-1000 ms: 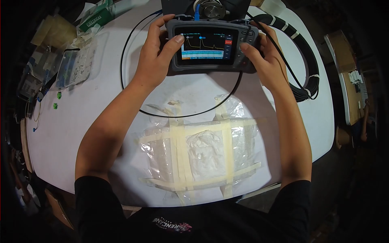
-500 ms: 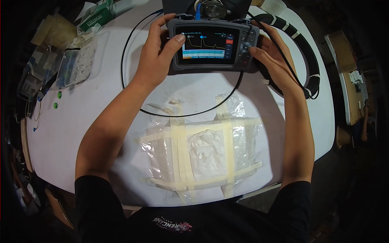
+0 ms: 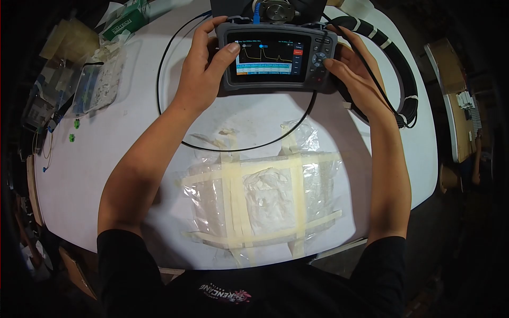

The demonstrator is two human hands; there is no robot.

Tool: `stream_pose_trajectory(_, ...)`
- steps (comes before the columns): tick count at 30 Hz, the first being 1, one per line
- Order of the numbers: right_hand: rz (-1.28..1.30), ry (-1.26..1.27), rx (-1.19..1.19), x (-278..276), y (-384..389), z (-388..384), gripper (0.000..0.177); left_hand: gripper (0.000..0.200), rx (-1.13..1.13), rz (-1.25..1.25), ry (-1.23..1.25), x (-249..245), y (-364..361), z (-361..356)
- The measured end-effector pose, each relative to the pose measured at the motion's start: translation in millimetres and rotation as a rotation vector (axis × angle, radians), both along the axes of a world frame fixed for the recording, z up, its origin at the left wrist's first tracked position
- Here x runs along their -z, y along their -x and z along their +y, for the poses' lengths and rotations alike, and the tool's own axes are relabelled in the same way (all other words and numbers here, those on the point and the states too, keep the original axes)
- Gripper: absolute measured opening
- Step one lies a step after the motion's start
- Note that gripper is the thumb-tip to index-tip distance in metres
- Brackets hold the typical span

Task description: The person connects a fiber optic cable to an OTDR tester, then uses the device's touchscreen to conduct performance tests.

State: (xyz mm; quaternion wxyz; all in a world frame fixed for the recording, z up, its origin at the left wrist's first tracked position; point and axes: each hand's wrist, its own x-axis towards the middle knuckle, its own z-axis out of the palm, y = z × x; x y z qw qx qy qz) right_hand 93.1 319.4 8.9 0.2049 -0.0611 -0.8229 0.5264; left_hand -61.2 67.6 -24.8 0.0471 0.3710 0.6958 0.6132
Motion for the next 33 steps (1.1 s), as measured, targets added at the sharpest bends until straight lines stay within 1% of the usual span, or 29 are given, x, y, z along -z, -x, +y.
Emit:
stream_pose_trajectory(10,0.001,0.032,-0.019,-2.3,-0.8,-0.3,0.067,0.056,0.006,-0.024,-0.008,-2.3,-2.0,0.3)
stream_pose_trajectory(33,0.007,0.01,-0.016,-2.8,-1.0,-0.5,0.065,0.057,0.002,-0.004,-0.003,0.3,0.0,0.8)
